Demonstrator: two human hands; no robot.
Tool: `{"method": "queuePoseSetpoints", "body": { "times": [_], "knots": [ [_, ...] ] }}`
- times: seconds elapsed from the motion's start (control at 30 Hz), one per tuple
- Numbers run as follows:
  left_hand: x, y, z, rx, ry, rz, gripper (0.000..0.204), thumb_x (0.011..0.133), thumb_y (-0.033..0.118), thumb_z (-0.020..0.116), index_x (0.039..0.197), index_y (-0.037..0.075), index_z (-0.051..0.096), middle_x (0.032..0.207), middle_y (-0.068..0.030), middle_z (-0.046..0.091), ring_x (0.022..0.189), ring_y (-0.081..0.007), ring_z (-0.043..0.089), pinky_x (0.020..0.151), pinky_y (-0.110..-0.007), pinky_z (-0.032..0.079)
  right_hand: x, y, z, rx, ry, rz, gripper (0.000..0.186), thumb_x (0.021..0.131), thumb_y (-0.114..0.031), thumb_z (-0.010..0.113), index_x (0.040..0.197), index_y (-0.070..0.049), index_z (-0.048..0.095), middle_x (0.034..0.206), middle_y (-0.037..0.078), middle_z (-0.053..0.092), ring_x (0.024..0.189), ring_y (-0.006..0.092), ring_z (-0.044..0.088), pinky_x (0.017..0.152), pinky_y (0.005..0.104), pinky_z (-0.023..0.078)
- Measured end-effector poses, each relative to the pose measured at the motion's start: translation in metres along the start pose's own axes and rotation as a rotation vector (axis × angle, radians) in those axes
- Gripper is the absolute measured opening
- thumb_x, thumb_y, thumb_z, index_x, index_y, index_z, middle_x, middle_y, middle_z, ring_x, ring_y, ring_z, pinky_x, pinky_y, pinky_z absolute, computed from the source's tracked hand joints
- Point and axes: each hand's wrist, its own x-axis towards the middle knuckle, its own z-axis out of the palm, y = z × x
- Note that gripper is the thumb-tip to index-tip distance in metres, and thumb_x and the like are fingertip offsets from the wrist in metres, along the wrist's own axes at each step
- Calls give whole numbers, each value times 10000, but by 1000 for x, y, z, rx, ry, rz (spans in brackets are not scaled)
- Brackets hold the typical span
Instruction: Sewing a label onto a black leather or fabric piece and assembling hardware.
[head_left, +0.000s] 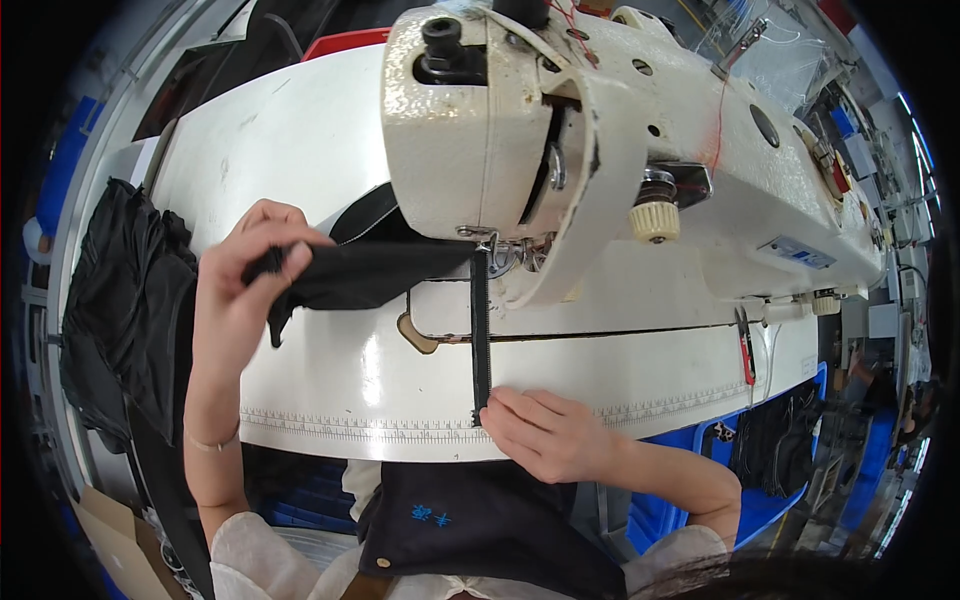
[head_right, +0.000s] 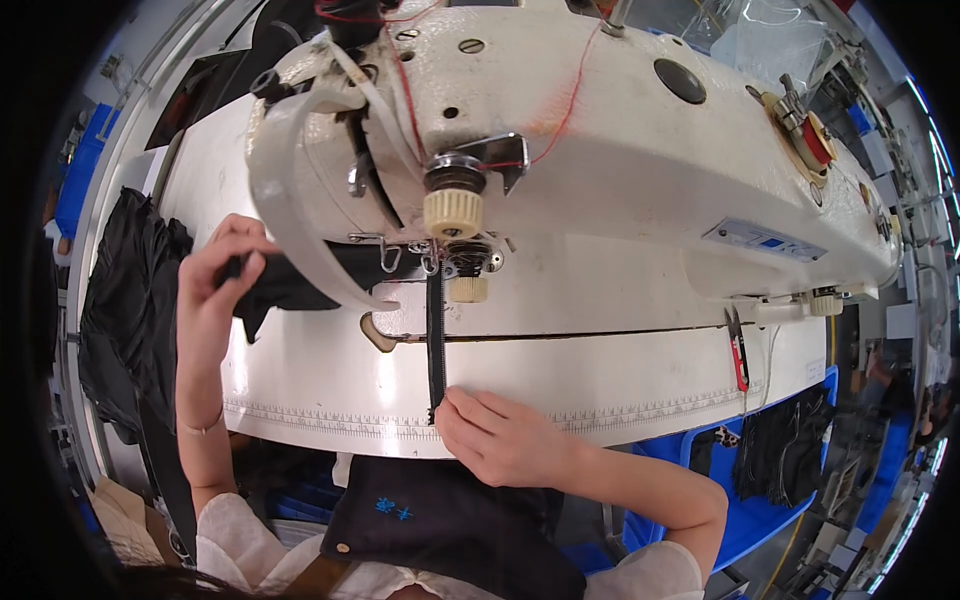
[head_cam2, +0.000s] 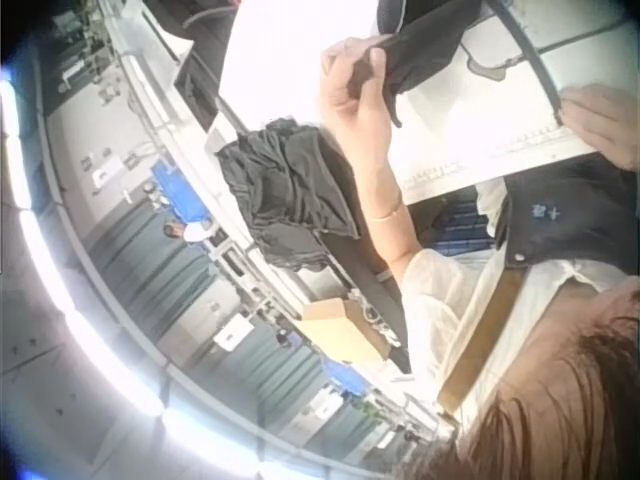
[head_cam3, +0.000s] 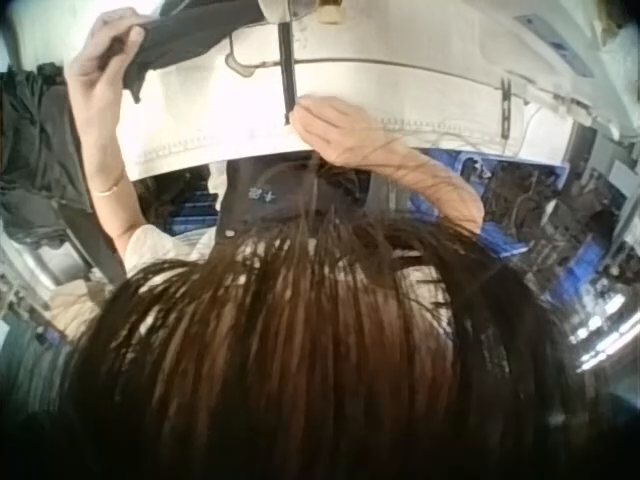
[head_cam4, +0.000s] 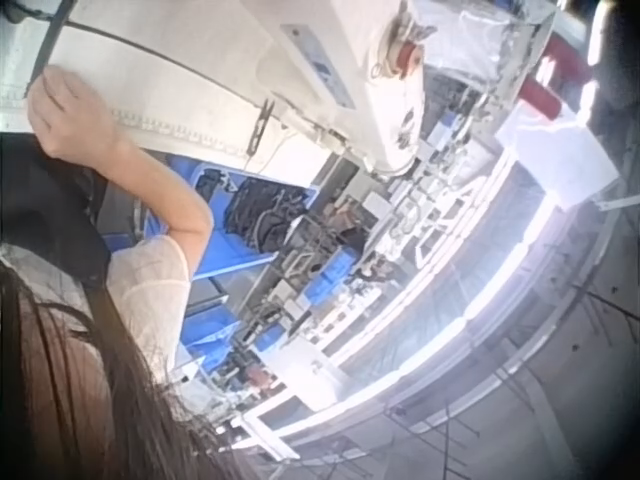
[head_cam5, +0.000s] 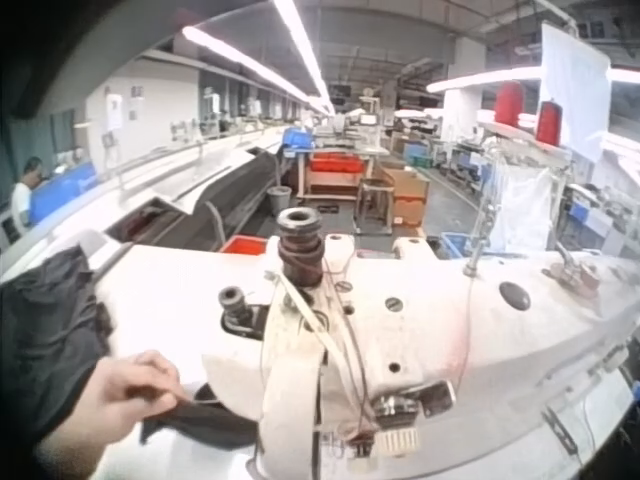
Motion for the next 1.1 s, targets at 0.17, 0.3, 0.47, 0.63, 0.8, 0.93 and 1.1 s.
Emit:
{"method": "queuePoseSetpoints", "body": {
  "times": [0.17,0.3,0.47,0.63,0.8,0.93,1.1],
  "knots": [
    [-71,46,61,564,-277,739,229,612,37,592,809,-70,637,926,-165,640,707,-192,577,576,-230,441,2,-8,-4,-10,-53,68,278,673,-120,545,879,59,599,971,144,578,999,276,551,820,350,463],
    [-96,28,96,661,-290,772,271,602,42,597,841,-78,642,935,-191,638,699,-175,584,565,-209,439,0,-8,-6,20,-27,127,224,673,-90,585,856,31,630,948,121,607,996,246,588,787,312,483],
    [-96,25,98,640,-316,756,260,611,32,596,841,-81,640,932,-190,638,677,-163,573,559,-206,434,-2,-5,-5,36,-25,110,225,674,-75,588,863,39,630,966,125,607,978,251,598,798,322,489],
    [-95,22,96,619,-326,744,275,604,32,591,849,-83,639,942,-190,636,670,-159,565,558,-208,436,-2,-5,-1,40,-15,84,327,646,-109,535,906,81,588,978,169,584,1011,286,556,845,354,462],
    [-97,20,98,596,-321,724,313,582,33,577,864,-89,634,951,-192,634,677,-161,565,561,-213,442,-4,-6,1,37,-31,83,330,649,-115,540,913,77,591,995,165,586,1023,285,553,861,355,459],
    [-95,19,99,593,-345,728,312,581,36,576,861,-90,633,950,-192,634,673,-159,562,557,-210,439,-4,-6,-2,36,-47,89,332,653,-117,541,918,76,595,1012,167,585,1036,288,550,876,362,454],
    [-96,19,99,598,-331,721,314,573,42,575,857,-79,638,953,-183,637,660,-154,553,548,-202,432,-2,-4,-6,-81,-126,-4,333,657,-119,539,918,80,595,1051,175,573,1054,308,543,896,378,444]
  ]
}}
